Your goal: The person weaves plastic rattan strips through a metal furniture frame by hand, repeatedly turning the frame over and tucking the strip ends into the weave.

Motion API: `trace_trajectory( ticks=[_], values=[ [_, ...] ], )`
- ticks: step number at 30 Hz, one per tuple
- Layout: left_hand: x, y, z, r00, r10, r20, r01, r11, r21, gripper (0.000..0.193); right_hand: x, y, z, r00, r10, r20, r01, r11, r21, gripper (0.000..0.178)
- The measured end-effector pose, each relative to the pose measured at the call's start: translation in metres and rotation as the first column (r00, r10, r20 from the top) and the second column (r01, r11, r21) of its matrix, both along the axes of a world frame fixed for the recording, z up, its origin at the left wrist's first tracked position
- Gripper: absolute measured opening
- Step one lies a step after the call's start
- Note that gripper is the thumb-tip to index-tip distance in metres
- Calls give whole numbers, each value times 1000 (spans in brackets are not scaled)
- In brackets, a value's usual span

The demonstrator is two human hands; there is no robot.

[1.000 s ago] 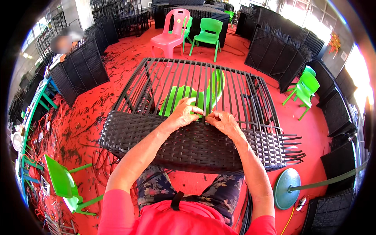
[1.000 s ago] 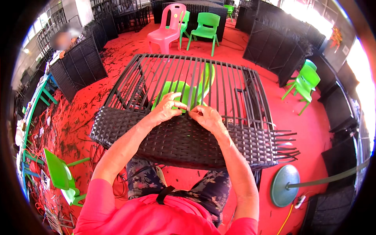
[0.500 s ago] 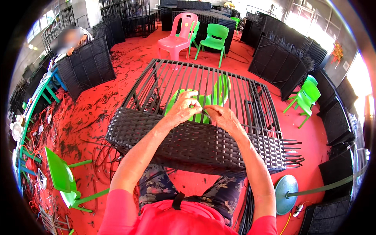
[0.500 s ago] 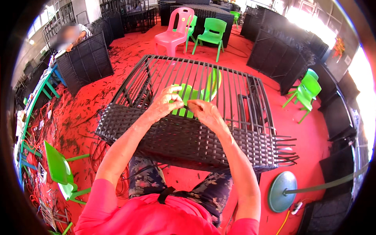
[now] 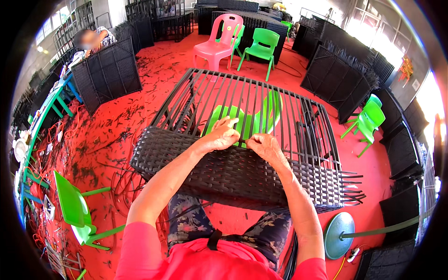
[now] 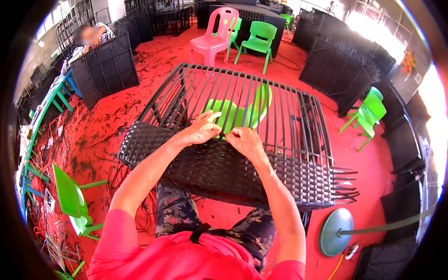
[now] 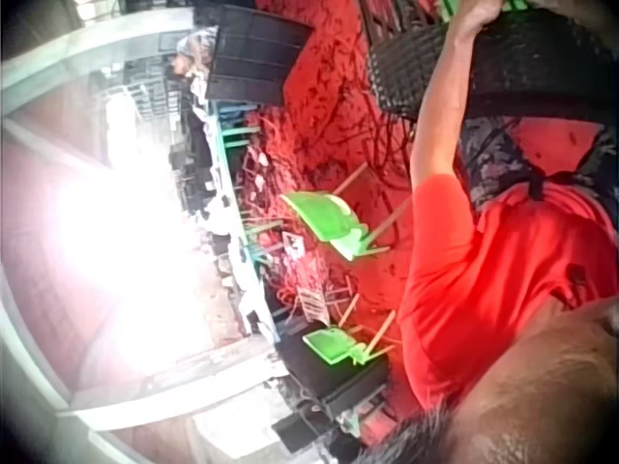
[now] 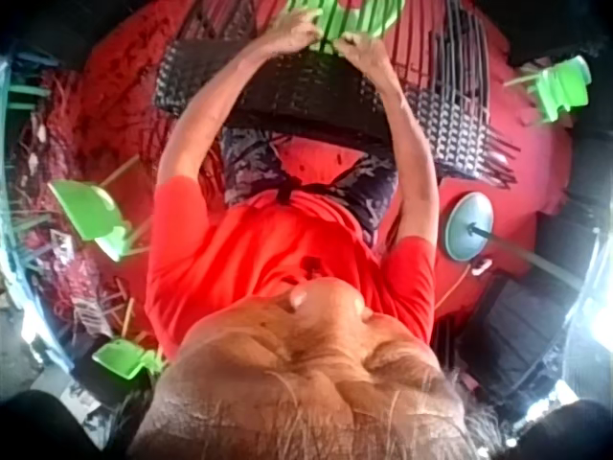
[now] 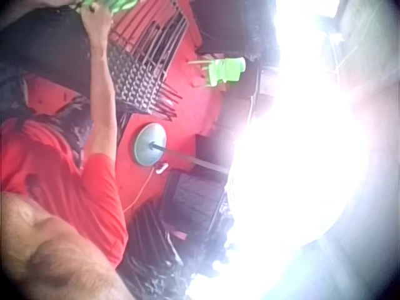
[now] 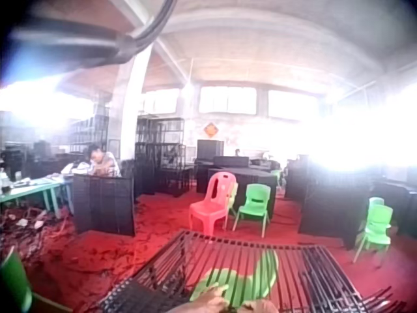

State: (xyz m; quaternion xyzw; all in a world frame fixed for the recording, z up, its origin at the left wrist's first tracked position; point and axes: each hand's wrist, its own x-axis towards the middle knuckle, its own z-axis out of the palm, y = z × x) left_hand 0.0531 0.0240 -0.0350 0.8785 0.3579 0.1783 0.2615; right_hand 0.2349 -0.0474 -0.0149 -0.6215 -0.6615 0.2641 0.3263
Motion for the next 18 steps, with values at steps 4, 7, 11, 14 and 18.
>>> trace_trajectory(
  ticks=[4, 7, 11, 14, 18],
  values=[
    [1, -3, 2, 1000, 11, 28, -8, 997, -76, 28, 5, 0, -5, 998, -45, -33, 46, 998, 32, 26],
    [1, -2, -6, 996, 59, 67, -52, 994, -98, 32, 12, 0, -8, 979, -24, -201, 18, 999, -33, 24],
    [5, -7, 1, 994, 109, -33, -111, 990, -87, 31, 1, -6, -3, 981, -52, -187, 51, 999, -9, 23],
    [3, -6, 5, 996, 93, -5, -93, 990, -108, 25, -2, -7, 2, 998, -29, -60, 28, 1000, -7, 24],
    [-2, 1, 0, 970, 115, 215, -69, 975, -211, 15, -2, -7, 0, 985, -25, -171, 30, 999, 26, 27]
  ],
)
